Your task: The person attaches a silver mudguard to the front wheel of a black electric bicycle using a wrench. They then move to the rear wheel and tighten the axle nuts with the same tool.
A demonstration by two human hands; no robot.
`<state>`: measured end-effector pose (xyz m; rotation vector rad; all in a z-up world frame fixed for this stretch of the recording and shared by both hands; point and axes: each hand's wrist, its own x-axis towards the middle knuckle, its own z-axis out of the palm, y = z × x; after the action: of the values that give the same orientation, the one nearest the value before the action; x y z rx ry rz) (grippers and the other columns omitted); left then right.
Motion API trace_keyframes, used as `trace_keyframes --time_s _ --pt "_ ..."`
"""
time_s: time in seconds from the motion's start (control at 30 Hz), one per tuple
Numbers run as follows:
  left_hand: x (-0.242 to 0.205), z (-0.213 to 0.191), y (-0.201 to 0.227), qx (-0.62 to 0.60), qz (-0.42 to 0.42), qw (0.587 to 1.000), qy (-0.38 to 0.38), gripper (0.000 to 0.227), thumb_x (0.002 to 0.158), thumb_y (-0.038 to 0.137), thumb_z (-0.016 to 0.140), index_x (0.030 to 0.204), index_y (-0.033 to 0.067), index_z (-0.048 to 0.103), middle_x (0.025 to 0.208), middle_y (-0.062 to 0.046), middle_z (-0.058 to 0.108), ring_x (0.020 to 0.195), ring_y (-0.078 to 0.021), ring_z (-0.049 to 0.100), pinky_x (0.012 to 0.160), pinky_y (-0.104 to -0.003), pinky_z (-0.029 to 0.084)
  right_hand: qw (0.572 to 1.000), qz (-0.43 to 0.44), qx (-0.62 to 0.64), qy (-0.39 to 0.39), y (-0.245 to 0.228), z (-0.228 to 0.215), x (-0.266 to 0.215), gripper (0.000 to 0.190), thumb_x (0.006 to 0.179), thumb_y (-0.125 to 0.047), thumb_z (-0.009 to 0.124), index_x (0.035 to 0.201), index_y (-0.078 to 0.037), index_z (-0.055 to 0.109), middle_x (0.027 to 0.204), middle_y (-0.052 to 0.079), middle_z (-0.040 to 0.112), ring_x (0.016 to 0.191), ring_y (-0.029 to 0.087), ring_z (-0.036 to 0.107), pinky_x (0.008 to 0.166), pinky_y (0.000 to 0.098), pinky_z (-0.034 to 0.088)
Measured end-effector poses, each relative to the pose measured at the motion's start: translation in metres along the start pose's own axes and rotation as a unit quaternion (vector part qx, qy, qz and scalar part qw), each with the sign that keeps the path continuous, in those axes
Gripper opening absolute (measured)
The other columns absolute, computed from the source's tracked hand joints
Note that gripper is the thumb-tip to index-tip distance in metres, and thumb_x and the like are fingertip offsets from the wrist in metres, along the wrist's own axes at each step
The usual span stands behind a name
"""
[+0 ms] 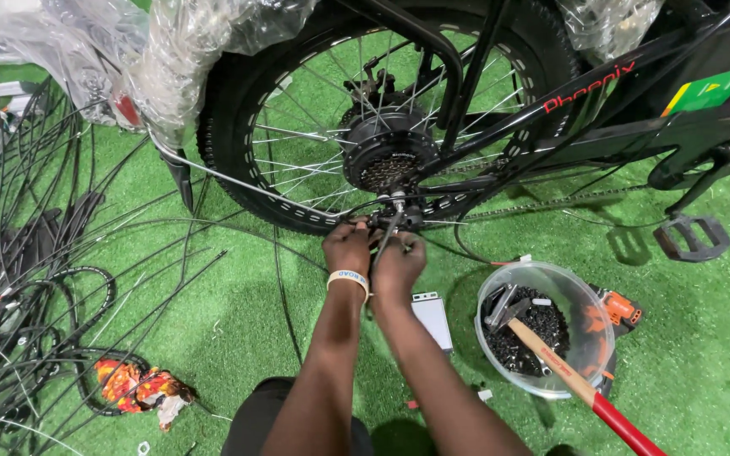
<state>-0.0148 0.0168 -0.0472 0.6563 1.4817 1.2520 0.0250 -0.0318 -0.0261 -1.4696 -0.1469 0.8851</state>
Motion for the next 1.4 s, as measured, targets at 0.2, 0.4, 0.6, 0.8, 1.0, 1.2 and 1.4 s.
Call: trace_keyframes --time_s 0.2,0.4,0.6,0.8,1.0,1.2,1.4 --pt "-0.031 -0.018 0.032 0.235 0.025 0.971 -0.023 0.014 0.081 0.030 0.070 0.090 0.0221 0.077 0.091 -0.004 0.074 0.098 -0.0266 0.068 0.085 -0.037 0.053 0.984 -0.048 0.173 -0.008 0.038 -0.001 0.015 0.012 0.092 -0.017 0.046 0.081 -0.013 0.048 0.068 0.003 0.050 0.061 0.016 0.049 0.058 0.0260 0.039" --pt "-0.024 -0.015 0.028 0.202 0.007 0.979 -0.034 0.019 0.081 0.026 0.069 0.096 0.0161 0.075 0.085 -0.003 0.074 0.079 -0.0221 0.071 0.064 -0.036 0.059 0.951 0.165 0.212 -0.155 0.000 -0.021 0.011 0.037 0.096 -0.041 0.045 0.078 -0.014 0.060 0.050 -0.001 0.039 0.037 0.015 0.034 0.038 0.0277 0.031" --pt "-0.025 -0.003 0.018 0.240 0.042 0.970 0.011 0.022 0.080 0.027 0.070 0.094 0.0091 0.073 0.091 -0.010 0.073 0.097 -0.0299 0.067 0.084 -0.043 0.054 0.928 0.206 0.193 -0.241 -0.005 -0.028 0.020 0.017 0.088 -0.028 0.053 0.096 -0.015 0.062 0.064 -0.007 0.051 0.042 0.007 0.035 0.038 0.0202 0.031" --pt "0.021 0.005 -0.028 0.082 -0.032 0.996 0.007 0.010 0.087 0.014 0.060 0.091 0.0095 0.068 0.069 -0.009 0.068 0.039 -0.0246 0.059 0.029 -0.033 0.048 0.932 0.201 0.185 -0.240 -0.008 -0.033 0.017 0.015 0.091 -0.021 0.053 0.097 -0.011 0.062 0.063 -0.007 0.046 0.044 0.005 0.034 0.041 0.0188 0.030" --pt "0.007 0.007 -0.023 0.032 0.008 0.999 0.014 0.014 0.082 0.004 0.064 0.093 0.0005 0.071 0.083 -0.015 0.070 0.073 -0.0214 0.068 0.061 -0.032 0.055 0.928 0.191 0.210 -0.240 -0.001 -0.039 0.030 0.016 0.090 -0.018 0.054 0.102 -0.008 0.059 0.082 -0.001 0.062 0.043 0.004 0.033 0.039 0.0174 0.028" --pt "-0.027 -0.001 0.008 -0.022 -0.015 1.000 -0.011 0.023 0.088 0.003 0.049 0.100 -0.0023 0.068 0.086 -0.013 0.067 0.077 -0.0182 0.064 0.070 -0.034 0.055 0.953 0.141 0.159 -0.215 -0.009 -0.045 0.027 0.010 0.092 -0.009 0.050 0.099 -0.013 0.056 0.087 0.002 0.064 0.044 0.005 0.038 0.039 0.0177 0.030" --pt "-0.036 0.007 0.013 -0.008 -0.010 0.999 -0.046 0.030 0.084 0.004 0.044 0.094 0.0097 0.071 0.077 -0.002 0.065 0.066 -0.0100 0.059 0.058 -0.025 0.050 0.951 0.143 0.174 -0.214 -0.021 -0.042 0.019 0.007 0.089 -0.010 0.056 0.094 -0.014 0.056 0.086 0.004 0.066 0.042 0.008 0.036 0.038 0.0191 0.027"
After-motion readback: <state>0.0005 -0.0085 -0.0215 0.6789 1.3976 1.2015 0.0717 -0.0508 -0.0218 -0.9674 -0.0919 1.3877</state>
